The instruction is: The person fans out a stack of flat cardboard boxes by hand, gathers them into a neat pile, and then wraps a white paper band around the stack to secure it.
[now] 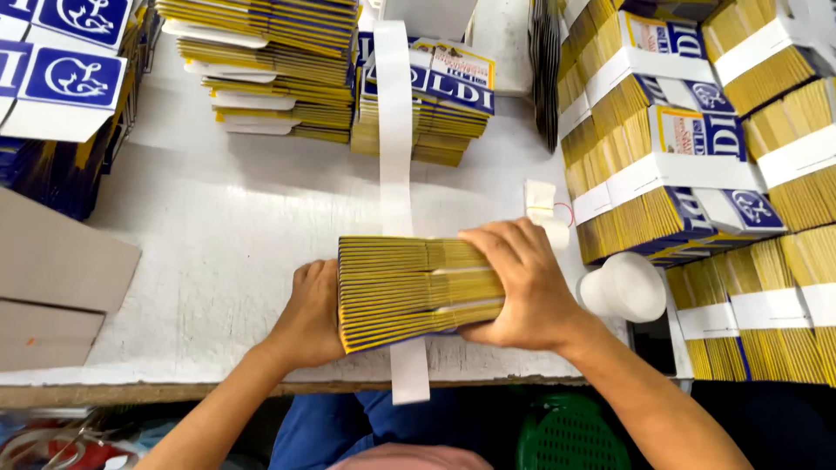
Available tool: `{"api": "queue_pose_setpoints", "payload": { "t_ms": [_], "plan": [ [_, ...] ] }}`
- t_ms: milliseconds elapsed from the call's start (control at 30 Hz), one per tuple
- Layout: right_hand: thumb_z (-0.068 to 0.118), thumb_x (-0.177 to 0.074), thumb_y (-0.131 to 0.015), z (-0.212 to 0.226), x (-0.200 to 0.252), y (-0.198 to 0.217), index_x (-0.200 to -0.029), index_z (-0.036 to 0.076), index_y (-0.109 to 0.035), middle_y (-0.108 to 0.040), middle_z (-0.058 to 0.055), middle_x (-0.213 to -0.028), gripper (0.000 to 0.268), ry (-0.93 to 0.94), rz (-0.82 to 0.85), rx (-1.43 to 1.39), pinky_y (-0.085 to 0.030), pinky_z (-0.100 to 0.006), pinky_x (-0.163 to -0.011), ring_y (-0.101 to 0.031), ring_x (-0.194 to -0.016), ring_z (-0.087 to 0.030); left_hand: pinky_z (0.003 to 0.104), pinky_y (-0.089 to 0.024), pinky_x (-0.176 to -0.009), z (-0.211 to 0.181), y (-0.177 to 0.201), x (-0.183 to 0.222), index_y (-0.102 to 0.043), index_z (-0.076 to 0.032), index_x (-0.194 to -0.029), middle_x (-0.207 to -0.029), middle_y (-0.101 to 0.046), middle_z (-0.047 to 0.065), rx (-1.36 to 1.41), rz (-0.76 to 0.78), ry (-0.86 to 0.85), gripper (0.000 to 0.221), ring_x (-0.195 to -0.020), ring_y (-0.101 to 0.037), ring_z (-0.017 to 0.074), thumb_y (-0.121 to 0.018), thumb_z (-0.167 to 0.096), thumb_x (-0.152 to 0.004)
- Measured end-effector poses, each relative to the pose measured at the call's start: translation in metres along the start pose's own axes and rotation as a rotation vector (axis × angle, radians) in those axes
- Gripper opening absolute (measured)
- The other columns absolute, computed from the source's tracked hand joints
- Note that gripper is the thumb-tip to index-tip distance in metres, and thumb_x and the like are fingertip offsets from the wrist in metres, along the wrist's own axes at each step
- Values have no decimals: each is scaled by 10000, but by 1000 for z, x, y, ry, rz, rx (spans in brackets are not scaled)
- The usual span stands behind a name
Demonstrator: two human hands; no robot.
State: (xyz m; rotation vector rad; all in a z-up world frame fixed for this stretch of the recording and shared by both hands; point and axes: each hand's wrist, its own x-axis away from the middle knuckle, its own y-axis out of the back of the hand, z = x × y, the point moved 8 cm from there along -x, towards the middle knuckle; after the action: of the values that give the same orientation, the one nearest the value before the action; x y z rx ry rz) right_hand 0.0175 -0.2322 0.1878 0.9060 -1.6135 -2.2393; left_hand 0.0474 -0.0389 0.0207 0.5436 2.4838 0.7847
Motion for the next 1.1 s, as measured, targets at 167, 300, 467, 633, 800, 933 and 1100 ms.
{"api": "queue_pose_setpoints", "payload": {
  "t_ms": [167, 300, 467, 633, 800, 933, 1100],
  "plan": [
    [370, -435, -918, 7, -9, 11, -1268, 26, -573, -601, -130, -1169, 964, -8, -18, -18, -416, -473, -988, -559, -1096, -338, 512, -296, -1040, 1, 9, -11, -485, 17, -1296, -1137, -553, 169, -1, 1, -40, 886, -1082, -494, 361, -864, -433, -634],
    [366, -469, -927, 2, -3, -5, -1307, 26, -536, -580, -145, -1223, 986, -116, 67, -25, -402, -474, -993, -514, -1128, -343, 529, -277, -1062, 14, -8, 7, -468, 32, -1302, -1164, -531, 187, -8, 73, -2, 887, -1110, -474, 375, -853, -425, -646],
    [429, -453, -935, -2, 1, 4, -1430, 19, -398, -463, -171, -1319, 1188, -58, 154, 41, -329, -522, -1080, -432, -1259, -387, 533, -262, -1067, 9, -5, -3, -484, 18, -1317, -1210, -526, 192, -79, 101, -59, 811, -1165, -458, 384, -802, -415, -709],
    [317, -474, -982, -21, 20, -6, -1539, 10, -210, -317, -211, -1468, 1351, -162, 465, -115, -273, -495, -1133, -321, -1367, -432, 516, -269, -1088, 11, -7, 3, -531, -29, -1282, -1222, -533, 174, -128, 139, -8, 682, -1195, -455, 377, -770, -400, -762],
    [177, -601, -885, -36, 53, -31, -1644, 4, -30, -295, -206, -1659, 1360, -323, 81, -790, -172, -423, -1275, -275, -1556, -323, 528, -265, -1059, 6, 0, 4, -507, 24, -1279, -1211, -527, 196, -63, 59, -54, 728, -1183, -449, 395, -775, -384, -738],
    [118, -533, -755, -34, 64, -50, -1692, 4, -105, -363, -176, -1637, 1334, -305, -157, -806, -224, -376, -1315, -358, -1556, -289, 521, -273, -1071, 12, -8, 9, -562, -28, -1218, -1184, -546, 169, -101, 108, -85, 614, -1181, -465, 369, -757, -353, -736],
    [70, -498, -775, -47, 67, -59, -1650, -6, -104, -406, -173, -1600, 1336, -392, -359, -1088, -314, -404, -1272, -447, -1471, -282, 546, -257, -1060, 8, -5, 8, -602, -30, -1179, -1170, -570, 160, -80, 71, -129, 553, -1188, -464, 377, -754, -321, -734]
  ]
}}
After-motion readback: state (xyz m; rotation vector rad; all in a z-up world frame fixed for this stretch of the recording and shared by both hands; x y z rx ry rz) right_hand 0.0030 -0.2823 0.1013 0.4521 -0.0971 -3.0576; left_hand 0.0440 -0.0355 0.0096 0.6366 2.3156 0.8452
